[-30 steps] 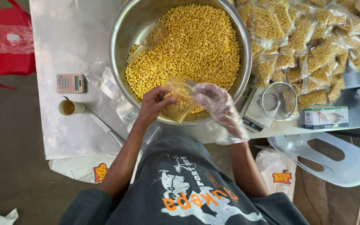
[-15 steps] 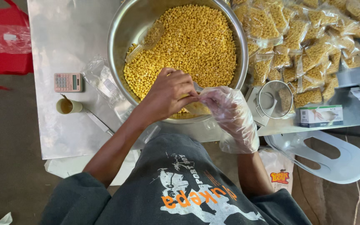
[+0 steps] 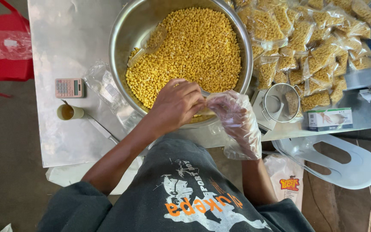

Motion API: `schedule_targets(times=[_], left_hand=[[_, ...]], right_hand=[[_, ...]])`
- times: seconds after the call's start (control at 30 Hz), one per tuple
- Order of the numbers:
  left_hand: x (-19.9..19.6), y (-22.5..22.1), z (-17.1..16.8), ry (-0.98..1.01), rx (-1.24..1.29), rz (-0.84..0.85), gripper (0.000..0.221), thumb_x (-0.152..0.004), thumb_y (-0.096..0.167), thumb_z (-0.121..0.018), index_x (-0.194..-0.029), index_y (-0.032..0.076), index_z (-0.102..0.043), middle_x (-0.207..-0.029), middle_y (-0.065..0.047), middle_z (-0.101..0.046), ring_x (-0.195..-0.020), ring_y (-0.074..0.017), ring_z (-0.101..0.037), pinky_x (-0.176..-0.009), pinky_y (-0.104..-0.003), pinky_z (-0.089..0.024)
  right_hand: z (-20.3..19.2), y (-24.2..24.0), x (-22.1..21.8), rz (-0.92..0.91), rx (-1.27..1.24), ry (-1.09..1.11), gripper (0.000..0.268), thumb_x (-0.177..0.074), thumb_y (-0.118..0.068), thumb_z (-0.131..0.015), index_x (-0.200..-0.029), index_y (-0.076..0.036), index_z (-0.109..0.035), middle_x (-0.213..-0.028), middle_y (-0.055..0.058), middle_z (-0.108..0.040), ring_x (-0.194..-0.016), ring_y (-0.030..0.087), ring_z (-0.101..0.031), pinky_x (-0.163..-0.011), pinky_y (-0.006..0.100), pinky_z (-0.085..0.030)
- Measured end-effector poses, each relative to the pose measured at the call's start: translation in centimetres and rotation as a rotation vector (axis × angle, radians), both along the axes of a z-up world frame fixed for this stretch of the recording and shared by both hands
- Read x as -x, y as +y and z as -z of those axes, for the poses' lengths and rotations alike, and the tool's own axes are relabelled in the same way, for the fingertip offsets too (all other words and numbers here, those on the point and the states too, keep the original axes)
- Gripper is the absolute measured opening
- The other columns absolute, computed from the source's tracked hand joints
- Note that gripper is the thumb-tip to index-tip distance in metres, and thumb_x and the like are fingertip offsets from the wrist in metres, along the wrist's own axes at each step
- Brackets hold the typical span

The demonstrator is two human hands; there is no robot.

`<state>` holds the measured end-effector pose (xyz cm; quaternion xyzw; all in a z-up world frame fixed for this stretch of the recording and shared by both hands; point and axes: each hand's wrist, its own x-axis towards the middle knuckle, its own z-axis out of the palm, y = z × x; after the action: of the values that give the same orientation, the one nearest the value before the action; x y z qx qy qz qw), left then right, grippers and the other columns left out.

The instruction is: The person scoops yellow puffed corn snacks from a large metal bowl into clear plastic bags using a scoop. They weigh each filled bag on a digital scale, then place the bag on a heat-sealing machine to close it. The sealed bags are set aside on the table.

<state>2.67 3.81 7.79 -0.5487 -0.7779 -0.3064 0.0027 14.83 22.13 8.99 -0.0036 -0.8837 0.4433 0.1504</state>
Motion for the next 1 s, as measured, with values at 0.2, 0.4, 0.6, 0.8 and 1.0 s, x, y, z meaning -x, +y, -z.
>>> schedule_targets(times=[0.2,0.4,0.6,0.8,1.0], left_hand=[[-0.5,0.1,0.0,-0.038,-0.045,0.001,0.019,-0.093,0.031,-0.071,-0.097,0.013,-0.075,-0.099,-0.001,-0.068,-0.097,-0.0187,-0.064,-0.1,-0.045,-0.045],[0.2,-1.0,-0.7,-0.115,0.006,0.005,0.02,-0.093,0.032,-0.074,-0.092,0.012,-0.076,-0.096,-0.002,-0.068,-0.095,-0.02,-0.065,-0.096,-0.043,-0.046],[0.4,-0.9,-0.1,-0.235,-0.057,0.024,0.016,-0.093,0.029,-0.075,-0.095,0.013,-0.076,-0.1,0.0,-0.069,-0.094,-0.0181,-0.066,-0.093,-0.043,-0.047],[0.4,-1.1,-0.8,-0.255,-0.194,0.036,0.009,-0.091,0.02,-0.078,-0.095,0.012,-0.075,-0.099,0.0,-0.07,-0.095,-0.0186,-0.068,-0.09,-0.04,-0.048],[0.2,-0.9,-2.1,-0.29,-0.272,0.073,0.01,-0.089,0.012,-0.079,-0.098,0.01,-0.076,-0.101,-0.001,-0.071,-0.097,-0.0207,-0.068,-0.088,-0.038,-0.048]], right_hand=[[0.0,0.4,-0.4,0.029,0.14,-0.164,0.014,-0.088,-0.005,-0.078,-0.102,-0.006,-0.074,-0.098,0.007,-0.075,-0.085,0.019,-0.074,-0.076,0.03,-0.061],[-0.4,0.4,-0.5,0.016,0.133,-0.037,0.011,-0.091,-0.005,-0.078,-0.101,-0.004,-0.072,-0.097,0.007,-0.073,-0.087,0.02,-0.073,-0.078,0.031,-0.061],[-2.7,0.1,0.2,-0.061,-0.272,0.02,0.011,-0.088,0.0,-0.078,-0.097,-0.004,-0.074,-0.09,0.01,-0.074,-0.081,0.024,-0.072,-0.072,0.035,-0.057],[-4.1,-0.3,0.3,-0.015,-0.009,-0.014,0.011,-0.089,-0.003,-0.077,-0.098,-0.005,-0.071,-0.093,0.008,-0.073,-0.083,0.025,-0.072,-0.073,0.037,-0.059],[-5.4,-0.6,0.6,-0.063,-0.412,0.114,0.016,-0.082,-0.004,-0.08,-0.094,-0.009,-0.071,-0.089,0.007,-0.071,-0.081,0.029,-0.069,-0.074,0.044,-0.054]])
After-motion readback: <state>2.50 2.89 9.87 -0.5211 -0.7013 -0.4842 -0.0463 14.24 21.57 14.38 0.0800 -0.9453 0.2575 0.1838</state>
